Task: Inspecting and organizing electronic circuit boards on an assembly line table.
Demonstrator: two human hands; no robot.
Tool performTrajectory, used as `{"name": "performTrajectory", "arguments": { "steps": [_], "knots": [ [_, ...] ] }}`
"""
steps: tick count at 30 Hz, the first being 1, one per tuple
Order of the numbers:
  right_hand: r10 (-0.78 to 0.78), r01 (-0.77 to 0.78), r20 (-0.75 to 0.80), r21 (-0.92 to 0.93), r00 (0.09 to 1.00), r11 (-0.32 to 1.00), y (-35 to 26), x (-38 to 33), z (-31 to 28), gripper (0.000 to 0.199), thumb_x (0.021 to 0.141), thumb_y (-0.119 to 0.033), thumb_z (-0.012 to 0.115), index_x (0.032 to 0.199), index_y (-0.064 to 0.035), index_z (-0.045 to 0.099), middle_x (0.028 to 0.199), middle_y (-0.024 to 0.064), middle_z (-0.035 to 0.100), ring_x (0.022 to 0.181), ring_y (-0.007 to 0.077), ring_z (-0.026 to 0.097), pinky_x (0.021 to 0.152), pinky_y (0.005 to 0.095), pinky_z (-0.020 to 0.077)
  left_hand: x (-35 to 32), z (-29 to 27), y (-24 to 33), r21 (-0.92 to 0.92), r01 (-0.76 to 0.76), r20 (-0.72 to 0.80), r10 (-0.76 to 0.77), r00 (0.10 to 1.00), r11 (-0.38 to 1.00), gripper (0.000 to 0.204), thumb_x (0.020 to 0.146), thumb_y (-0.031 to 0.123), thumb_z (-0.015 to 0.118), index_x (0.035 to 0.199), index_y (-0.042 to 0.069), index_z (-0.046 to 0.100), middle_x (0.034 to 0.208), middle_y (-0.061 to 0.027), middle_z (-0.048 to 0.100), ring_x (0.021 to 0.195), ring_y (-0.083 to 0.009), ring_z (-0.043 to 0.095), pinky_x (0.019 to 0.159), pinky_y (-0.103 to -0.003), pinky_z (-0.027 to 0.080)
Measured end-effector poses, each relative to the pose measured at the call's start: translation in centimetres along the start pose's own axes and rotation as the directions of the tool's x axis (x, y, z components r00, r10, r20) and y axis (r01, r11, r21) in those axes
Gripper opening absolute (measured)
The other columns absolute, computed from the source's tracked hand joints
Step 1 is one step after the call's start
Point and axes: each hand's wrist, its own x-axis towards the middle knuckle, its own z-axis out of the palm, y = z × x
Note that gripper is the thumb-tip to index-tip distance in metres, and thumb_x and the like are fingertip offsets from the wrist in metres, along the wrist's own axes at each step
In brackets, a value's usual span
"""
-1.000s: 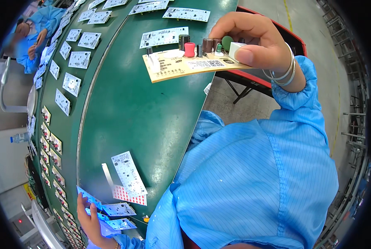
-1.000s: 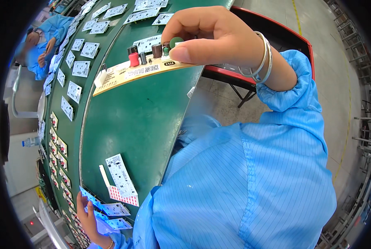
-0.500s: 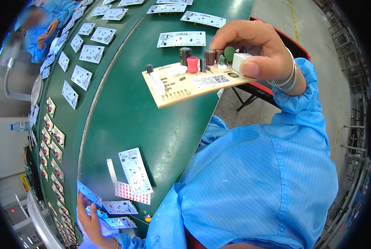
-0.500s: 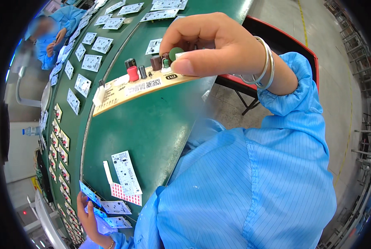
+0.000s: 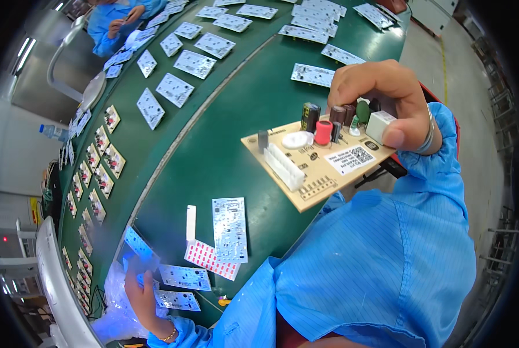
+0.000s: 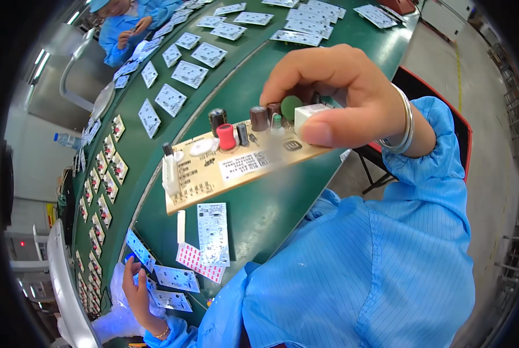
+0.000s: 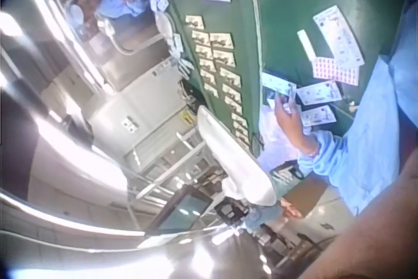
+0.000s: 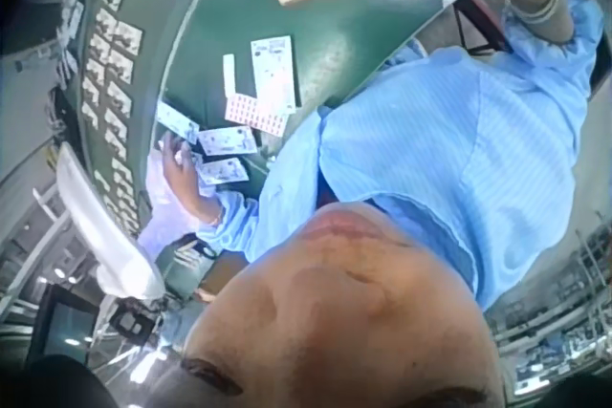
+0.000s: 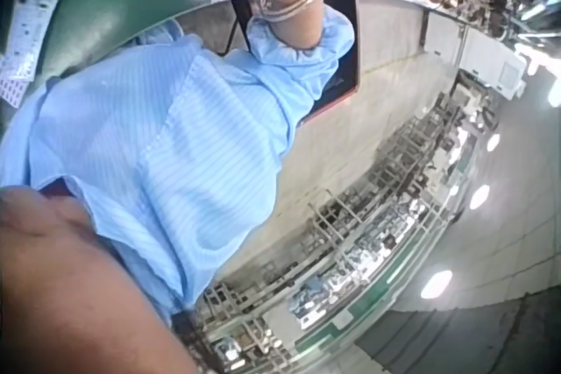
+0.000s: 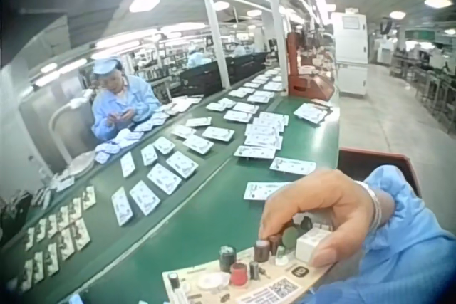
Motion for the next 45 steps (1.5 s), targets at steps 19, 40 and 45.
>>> {"name": "performTrajectory", "arguments": {
  "steps": [19,40,45],
  "knots": [
    [-0.323,0.258,0.221,0.278,0.920,0.925,7.1,12.4,15.6,0.055,0.065,-0.044,0.063,0.094,-0.0030,0.040,0.085,0.0093,0.042,0.078,0.0165,0.041,0.069,0.0271,0.0340,0.1,0.6,-1.8,0.029,0.284,-0.687,-0.187,0.702,0.958,0.052,0.071,0.027,0.059,0.114,0.005,0.039,0.112,-0.0141,0.042,0.105,-0.0290,0.039,0.090,-0.036,0.030],
    [-0.119,0.085,0.364,0.108,0.924,0.990,17.3,14.5,19.8,0.031,0.068,-0.026,0.059,0.081,-0.0017,0.044,0.086,0.0129,0.053,0.079,0.0195,0.051,0.074,0.0293,0.0394,-3.5,0.8,-2.4,-0.018,0.173,-0.358,-0.168,0.918,0.985,0.052,0.075,0.037,0.054,0.113,0.006,0.037,0.105,-0.0117,0.044,0.097,-0.0247,0.042,0.085,-0.035,0.032],
    [-0.031,-0.033,0.383,0.158,0.923,0.987,17.2,13.7,19.7,0.033,0.069,-0.027,0.059,0.083,-0.0009,0.044,0.086,0.0117,0.053,0.080,0.0163,0.049,0.073,0.0271,0.0389,-2.7,0.7,-2.4,-0.042,0.138,-0.305,-0.144,0.941,0.990,0.052,0.076,0.039,0.052,0.113,0.006,0.036,0.103,-0.0111,0.045,0.095,-0.0236,0.043,0.084,-0.034,0.033]
  ]
}}
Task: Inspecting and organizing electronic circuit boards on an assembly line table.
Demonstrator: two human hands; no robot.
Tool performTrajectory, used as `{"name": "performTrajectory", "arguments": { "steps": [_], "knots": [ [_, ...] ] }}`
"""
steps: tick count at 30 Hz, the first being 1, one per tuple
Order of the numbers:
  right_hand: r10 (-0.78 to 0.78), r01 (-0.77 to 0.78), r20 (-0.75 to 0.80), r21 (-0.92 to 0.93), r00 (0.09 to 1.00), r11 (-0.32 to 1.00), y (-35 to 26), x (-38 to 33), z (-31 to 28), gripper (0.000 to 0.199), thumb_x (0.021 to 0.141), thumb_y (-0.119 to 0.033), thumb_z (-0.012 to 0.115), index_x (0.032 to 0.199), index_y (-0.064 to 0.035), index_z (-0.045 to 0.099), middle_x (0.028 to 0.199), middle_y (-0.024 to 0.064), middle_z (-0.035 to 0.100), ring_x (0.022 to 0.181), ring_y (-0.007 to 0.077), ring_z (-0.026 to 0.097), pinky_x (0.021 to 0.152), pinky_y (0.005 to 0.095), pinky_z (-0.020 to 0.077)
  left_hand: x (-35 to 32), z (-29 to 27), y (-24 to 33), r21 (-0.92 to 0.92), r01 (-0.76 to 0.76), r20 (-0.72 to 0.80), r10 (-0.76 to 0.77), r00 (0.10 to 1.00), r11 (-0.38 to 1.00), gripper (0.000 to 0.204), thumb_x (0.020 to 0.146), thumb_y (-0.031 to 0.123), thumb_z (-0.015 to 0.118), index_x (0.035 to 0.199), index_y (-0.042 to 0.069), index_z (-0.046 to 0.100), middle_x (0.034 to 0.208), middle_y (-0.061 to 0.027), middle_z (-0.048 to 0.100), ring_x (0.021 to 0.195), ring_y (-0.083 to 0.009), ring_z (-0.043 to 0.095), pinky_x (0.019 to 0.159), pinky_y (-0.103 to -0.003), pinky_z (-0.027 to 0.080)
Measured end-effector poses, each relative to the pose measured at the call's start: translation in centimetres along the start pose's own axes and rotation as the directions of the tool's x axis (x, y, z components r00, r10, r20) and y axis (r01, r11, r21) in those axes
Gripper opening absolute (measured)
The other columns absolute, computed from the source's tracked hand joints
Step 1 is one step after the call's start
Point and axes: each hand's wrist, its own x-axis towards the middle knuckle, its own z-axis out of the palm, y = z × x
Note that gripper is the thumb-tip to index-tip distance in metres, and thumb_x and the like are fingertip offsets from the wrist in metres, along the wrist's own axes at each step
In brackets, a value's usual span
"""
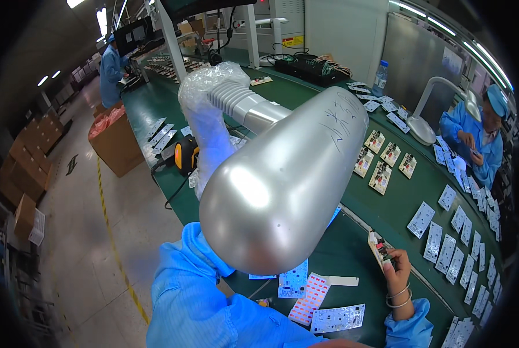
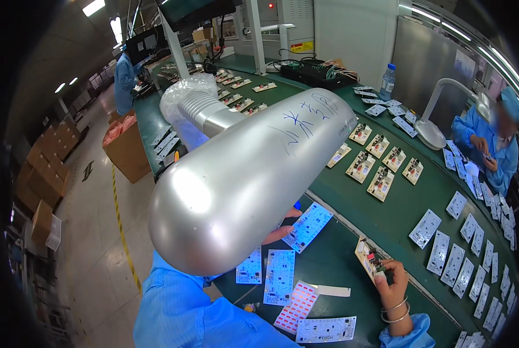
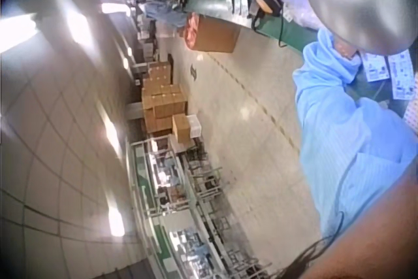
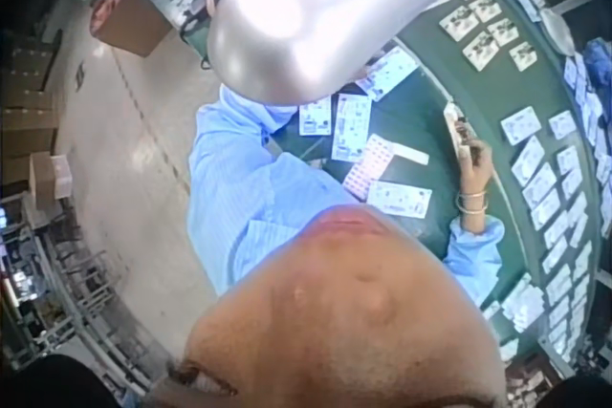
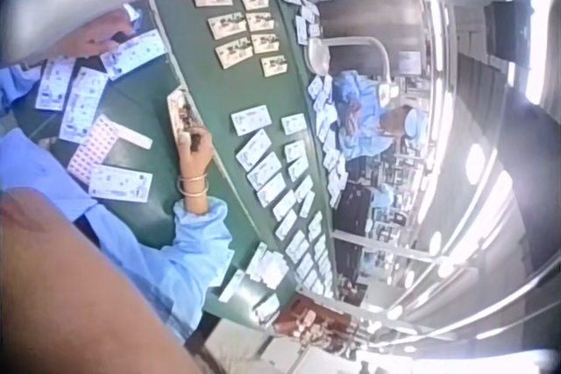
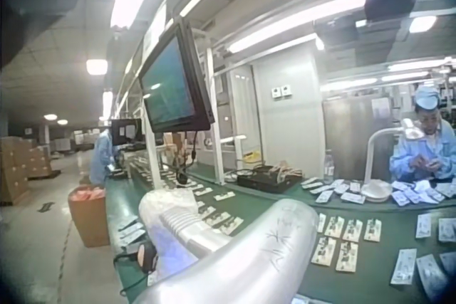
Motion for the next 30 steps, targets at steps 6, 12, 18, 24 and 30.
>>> {"name": "performTrajectory", "arguments": {
  "steps": [6,12,18,24,30],
  "knots": [
    [0.060,-0.061,0.006,0.119,0.998,0.991,0.1,-0.1,0.3,0.033,0.071,-0.029,0.058,0.083,-0.0012,0.044,0.085,0.0090,0.052,0.077,0.0136,0.049,0.071,0.0245,0.0383,0.9,0.5,0.3,-0.037,-0.027,0.071,0.029,0.997,0.999,0.053,0.077,0.042,0.051,0.113,0.007,0.036,0.101,-0.0104,0.045,0.093,-0.0224,0.044,0.083,-0.034,0.034],
    [0.135,-0.141,0.041,0.202,0.990,0.969,0.0,0.1,0.1,0.031,0.072,-0.027,0.057,0.084,-0.0016,0.044,0.084,0.0065,0.052,0.073,0.0103,0.048,0.067,0.0214,0.0380,1.1,0.4,0.2,0.037,-0.028,0.071,0.026,0.997,0.999,0.053,0.077,0.042,0.050,0.114,0.007,0.036,0.103,-0.0110,0.044,0.095,-0.0232,0.042,0.084,-0.035,0.032],
    [0.139,-0.143,0.034,0.241,0.990,0.960,0.7,-0.2,0.0,0.030,0.073,-0.027,0.057,0.084,-0.0022,0.043,0.079,0.0047,0.051,0.071,0.0097,0.049,0.064,0.0201,0.0388,1.3,0.7,0.2,0.126,-0.037,0.054,0.031,0.998,0.991,0.053,0.077,0.042,0.049,0.114,0.006,0.036,0.106,-0.0116,0.042,0.097,-0.0241,0.040,0.086,-0.036,0.031],
    [0.132,-0.141,0.051,0.256,0.990,0.956,0.0,-0.3,0.1,0.033,0.073,-0.029,0.058,0.084,-0.0021,0.043,0.078,0.0040,0.050,0.068,0.0087,0.048,0.062,0.0193,0.0383,1.7,1.1,0.3,0.216,-0.054,0.042,0.046,0.998,0.975,0.053,0.077,0.042,0.048,0.114,0.006,0.036,0.108,-0.0122,0.041,0.100,-0.0251,0.039,0.087,-0.037,0.029],
    [0.135,-0.142,0.046,0.204,0.990,0.969,-0.2,-0.3,0.0,0.034,0.073,-0.030,0.058,0.084,-0.0022,0.043,0.078,0.0034,0.050,0.068,0.0077,0.047,0.061,0.0186,0.0373,-0.7,0.4,-0.2,0.293,-0.073,0.065,0.057,0.996,0.953,0.053,0.077,0.042,0.047,0.115,0.006,0.036,0.111,-0.0128,0.039,0.103,-0.0260,0.037,0.089,-0.039,0.028]
  ]
}}
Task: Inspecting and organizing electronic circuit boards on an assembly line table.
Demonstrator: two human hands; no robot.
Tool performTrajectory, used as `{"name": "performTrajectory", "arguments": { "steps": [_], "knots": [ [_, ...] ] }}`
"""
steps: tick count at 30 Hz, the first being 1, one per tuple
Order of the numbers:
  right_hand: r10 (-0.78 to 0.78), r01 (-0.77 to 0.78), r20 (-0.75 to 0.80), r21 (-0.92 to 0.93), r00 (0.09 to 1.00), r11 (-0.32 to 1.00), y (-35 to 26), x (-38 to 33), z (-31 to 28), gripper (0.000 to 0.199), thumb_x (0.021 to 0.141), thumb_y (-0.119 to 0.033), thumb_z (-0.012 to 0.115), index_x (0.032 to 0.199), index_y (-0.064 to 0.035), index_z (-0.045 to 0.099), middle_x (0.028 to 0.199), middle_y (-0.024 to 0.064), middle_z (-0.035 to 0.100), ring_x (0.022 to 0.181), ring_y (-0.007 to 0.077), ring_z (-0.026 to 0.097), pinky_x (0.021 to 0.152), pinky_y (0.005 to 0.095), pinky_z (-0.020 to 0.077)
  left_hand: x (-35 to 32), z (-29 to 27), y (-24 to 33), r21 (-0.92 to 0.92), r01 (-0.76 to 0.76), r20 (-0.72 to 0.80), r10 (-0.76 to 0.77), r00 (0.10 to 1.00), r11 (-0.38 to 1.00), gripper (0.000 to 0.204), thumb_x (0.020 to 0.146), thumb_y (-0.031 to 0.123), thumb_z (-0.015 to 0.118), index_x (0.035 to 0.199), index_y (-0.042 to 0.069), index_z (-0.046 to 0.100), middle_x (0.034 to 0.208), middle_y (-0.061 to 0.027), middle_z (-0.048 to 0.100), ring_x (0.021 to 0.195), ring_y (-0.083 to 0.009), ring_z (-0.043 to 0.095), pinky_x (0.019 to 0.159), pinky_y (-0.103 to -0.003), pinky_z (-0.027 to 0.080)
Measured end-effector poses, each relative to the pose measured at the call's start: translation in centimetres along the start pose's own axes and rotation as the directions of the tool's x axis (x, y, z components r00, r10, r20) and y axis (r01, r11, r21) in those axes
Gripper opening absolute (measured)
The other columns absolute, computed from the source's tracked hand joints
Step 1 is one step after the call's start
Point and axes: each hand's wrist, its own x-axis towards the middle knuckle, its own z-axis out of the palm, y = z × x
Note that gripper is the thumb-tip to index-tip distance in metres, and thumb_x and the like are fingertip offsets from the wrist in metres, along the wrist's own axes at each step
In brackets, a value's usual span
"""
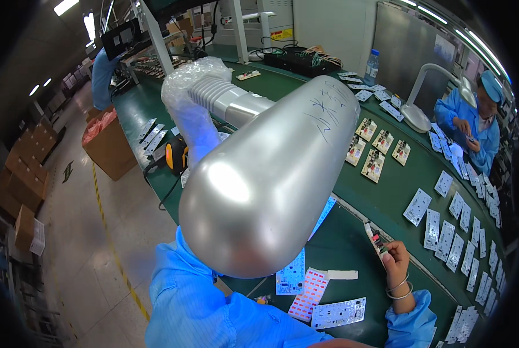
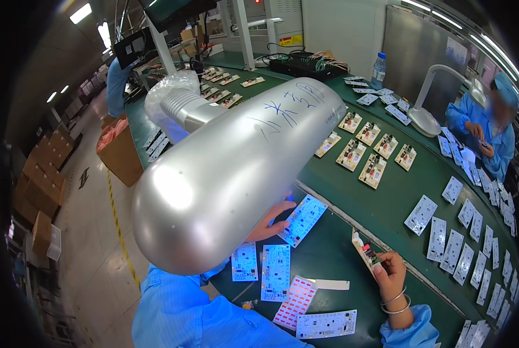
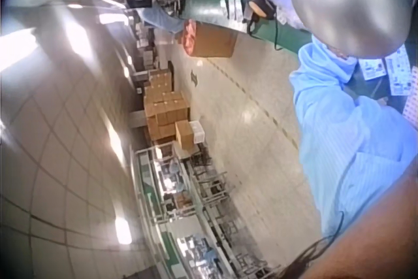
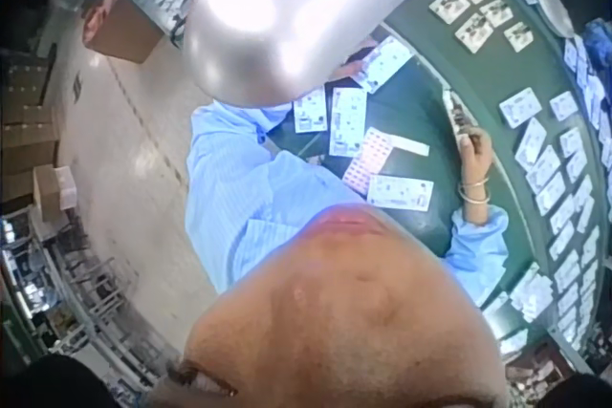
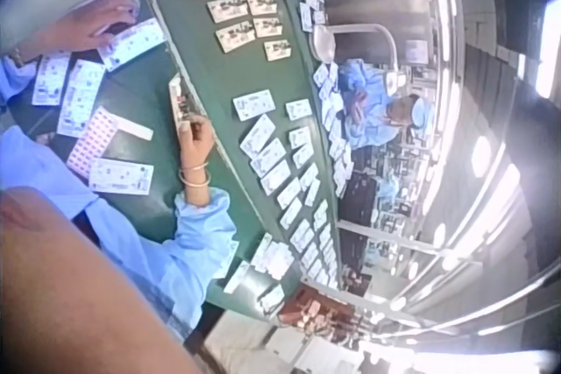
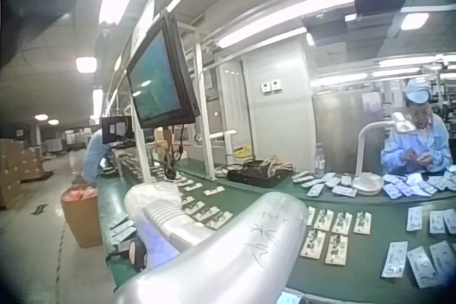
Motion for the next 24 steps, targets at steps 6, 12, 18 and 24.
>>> {"name": "performTrajectory", "arguments": {
  "steps": [6,12,18,24],
  "knots": [
    [0.023,-0.023,0.026,-0.020,0.999,1.000,-0.2,-0.3,0.0,0.035,0.072,-0.031,0.059,0.084,-0.0019,0.043,0.082,0.0045,0.050,0.072,0.0086,0.047,0.065,0.0197,0.0375,0.3,0.2,0.1,0.093,0.013,-0.013,-0.012,1.000,0.996,0.053,0.078,0.042,0.045,0.115,0.006,0.037,0.114,-0.0134,0.038,0.105,-0.0270,0.035,0.090,-0.040,0.026],
    [0.040,-0.038,0.048,-0.057,0.998,0.998,0.0,-0.2,-0.3,0.035,0.072,-0.030,0.059,0.085,-0.0018,0.043,0.083,0.0050,0.050,0.074,0.0092,0.048,0.067,0.0202,0.0378,0.2,0.3,0.0,0.189,0.012,-0.015,-0.009,1.000,0.982,0.053,0.078,0.042,0.044,0.116,0.006,0.037,0.116,-0.0141,0.036,0.108,-0.0279,0.033,0.092,-0.041,0.025],
    [0.046,-0.041,0.066,-0.071,0.997,0.997,0.1,-0.3,-0.4,0.034,0.072,-0.029,0.059,0.085,-0.0017,0.043,0.083,0.0054,0.050,0.074,0.0093,0.047,0.067,0.0206,0.0376,0.0,0.2,0.1,0.286,0.020,-0.028,-0.013,1.000,0.958,0.053,0.078,0.042,0.043,0.116,0.005,0.037,0.119,-0.0147,0.035,0.111,-0.0288,0.031,0.093,-0.042,0.023],
    [0.048,-0.044,0.063,-0.065,0.997,0.997,-0.4,-1.1,-0.4,0.033,0.072,-0.028,0.058,0.085,-0.0021,0.043,0.083,0.0050,0.050,0.073,0.0091,0.047,0.066,0.0208,0.0374,0.3,0.4,0.4,0.371,0.012,-0.036,0.002,0.999,0.928,0.053,0.078,0.041,0.042,0.117,0.005,0.037,0.121,-0.0153,0.033,0.113,-0.0298,0.030,0.095,-0.043,0.021]
  ]
}}
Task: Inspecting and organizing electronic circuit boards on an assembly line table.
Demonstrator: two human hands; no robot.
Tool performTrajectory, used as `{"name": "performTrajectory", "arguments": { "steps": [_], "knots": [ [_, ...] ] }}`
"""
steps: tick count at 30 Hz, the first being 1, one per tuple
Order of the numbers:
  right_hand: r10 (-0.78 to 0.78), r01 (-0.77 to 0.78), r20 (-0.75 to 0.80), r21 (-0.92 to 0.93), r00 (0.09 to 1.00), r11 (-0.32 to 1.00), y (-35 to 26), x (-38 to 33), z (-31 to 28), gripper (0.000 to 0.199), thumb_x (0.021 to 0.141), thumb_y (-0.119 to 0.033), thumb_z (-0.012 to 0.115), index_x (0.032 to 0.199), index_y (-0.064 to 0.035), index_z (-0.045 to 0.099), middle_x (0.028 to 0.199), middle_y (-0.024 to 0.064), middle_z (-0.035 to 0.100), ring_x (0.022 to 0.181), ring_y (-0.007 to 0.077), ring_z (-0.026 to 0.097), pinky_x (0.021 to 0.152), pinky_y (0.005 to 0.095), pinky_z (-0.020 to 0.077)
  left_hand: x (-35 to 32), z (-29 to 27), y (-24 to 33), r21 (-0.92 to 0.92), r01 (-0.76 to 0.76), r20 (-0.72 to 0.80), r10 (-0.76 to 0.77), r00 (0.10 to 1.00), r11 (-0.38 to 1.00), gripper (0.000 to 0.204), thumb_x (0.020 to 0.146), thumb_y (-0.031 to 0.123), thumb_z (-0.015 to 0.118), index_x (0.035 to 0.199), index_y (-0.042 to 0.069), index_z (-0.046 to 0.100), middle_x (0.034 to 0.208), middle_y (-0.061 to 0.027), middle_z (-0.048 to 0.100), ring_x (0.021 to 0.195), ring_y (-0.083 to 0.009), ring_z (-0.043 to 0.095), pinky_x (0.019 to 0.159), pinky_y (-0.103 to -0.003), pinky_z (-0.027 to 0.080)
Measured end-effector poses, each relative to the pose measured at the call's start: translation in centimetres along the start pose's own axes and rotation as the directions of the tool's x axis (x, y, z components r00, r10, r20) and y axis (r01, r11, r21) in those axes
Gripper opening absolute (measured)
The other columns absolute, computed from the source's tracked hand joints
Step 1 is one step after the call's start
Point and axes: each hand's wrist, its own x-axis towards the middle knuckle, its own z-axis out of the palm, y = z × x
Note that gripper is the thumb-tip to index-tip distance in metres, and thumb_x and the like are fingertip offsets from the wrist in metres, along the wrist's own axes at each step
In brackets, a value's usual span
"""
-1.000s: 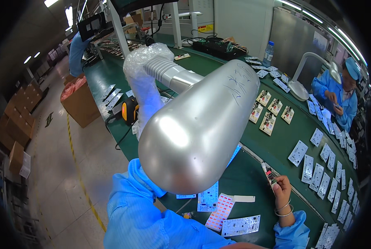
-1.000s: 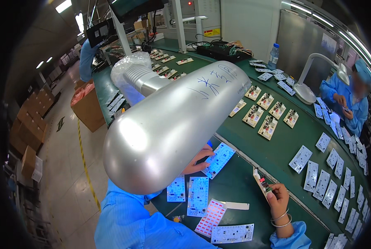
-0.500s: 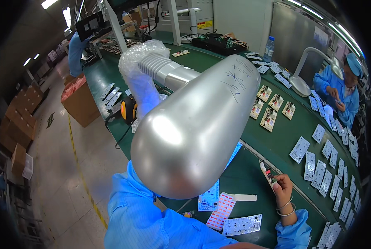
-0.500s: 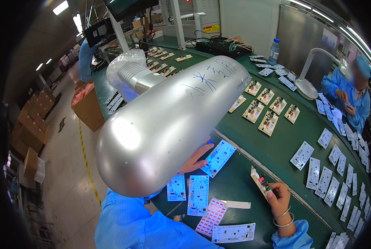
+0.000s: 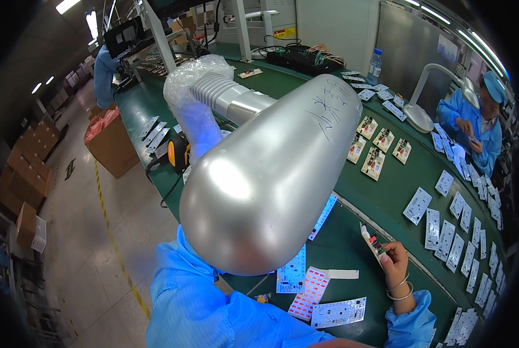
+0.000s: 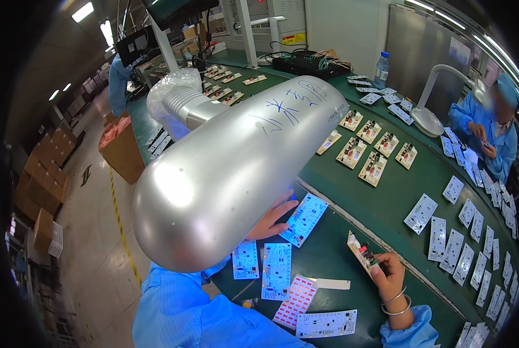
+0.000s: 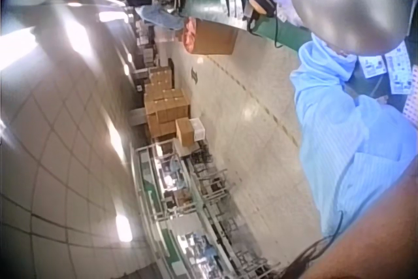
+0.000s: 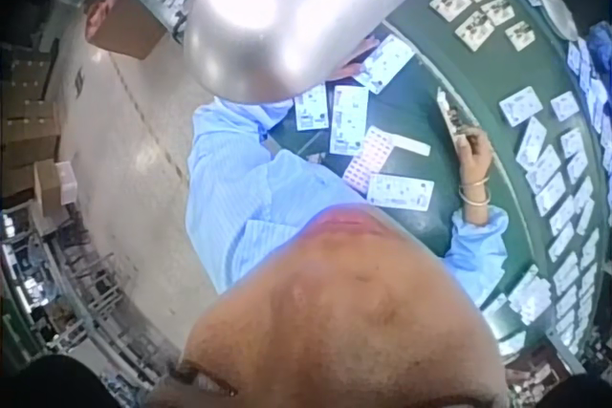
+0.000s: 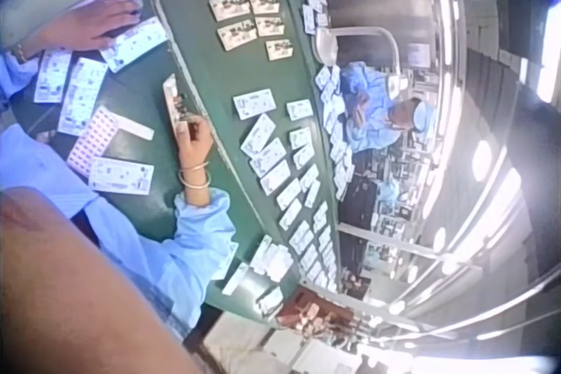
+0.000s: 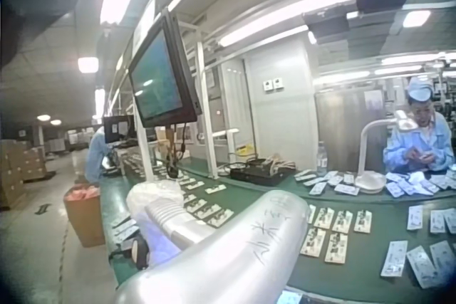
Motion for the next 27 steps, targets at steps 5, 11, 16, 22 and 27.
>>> {"name": "performTrajectory", "arguments": {
  "steps": [5,11,16,22,27],
  "knots": [
    [-0.021,0.019,-0.061,-0.027,0.998,0.999,0.2,-0.1,0.1,0.029,0.069,-0.023,0.059,0.087,-0.0023,0.049,0.076,0.0025,0.050,0.068,0.0080,0.045,0.062,0.0205,0.0374,1.6,1.3,0.8,0.005,-0.087,0.030,0.087,0.996,0.996,0.054,0.078,0.041,0.041,0.117,0.005,0.037,0.124,-0.0158,0.032,0.116,-0.0306,0.028,0.096,-0.044,0.020],
    [-0.138,0.126,-0.085,-0.126,0.987,0.984,-0.7,1.0,-0.3,0.031,0.072,-0.023,0.059,0.092,-0.0019,0.047,0.086,0.0061,0.051,0.080,0.0122,0.047,0.071,0.0253,0.0392,1.7,1.5,-0.3,-0.339,-0.115,-0.001,0.122,0.992,0.934,0.052,0.074,0.022,0.054,0.117,0.000,0.035,0.123,-0.0205,0.031,0.116,-0.0345,0.027,0.096,-0.041,0.020],
    [-0.066,0.040,-0.058,-0.369,0.996,0.929,0.1,1.9,-1.6,0.029,0.068,-0.015,0.060,0.089,-0.0023,0.045,0.093,0.0098,0.050,0.087,0.0168,0.047,0.076,0.0276,0.0380,3.0,2.1,0.8,-0.377,-0.119,0.075,0.159,0.984,0.918,0.053,0.075,0.028,0.052,0.117,0.001,0.035,0.125,-0.0197,0.028,0.119,-0.0337,0.022,0.097,-0.043,0.017],
    [-0.299,0.283,0.075,-0.597,0.951,0.750,0.1,2.3,-0.8,0.031,0.062,-0.011,0.062,0.087,-0.0013,0.045,0.092,0.0139,0.050,0.084,0.0274,0.048,0.075,0.0324,0.0391,2.0,1.3,0.4,-0.354,-0.085,0.122,0.136,0.983,0.931,0.053,0.076,0.030,0.051,0.118,0.002,0.035,0.127,-0.0191,0.026,0.120,-0.0332,0.019,0.098,-0.042,0.014],
    [-0.359,0.312,0.038,-0.582,0.933,0.751,-1.7,-0.5,-2.7,0.031,0.062,-0.010,0.060,0.088,-0.0022,0.045,0.092,0.0150,0.050,0.084,0.0286,0.048,0.075,0.0352,0.0387,4.0,2.0,1.9,-0.407,-0.134,0.109,0.194,0.975,0.903,0.056,0.076,0.032,0.051,0.120,0.003,0.033,0.129,-0.0187,0.023,0.121,-0.0346,0.017,0.099,-0.042,0.013]
  ]
}}
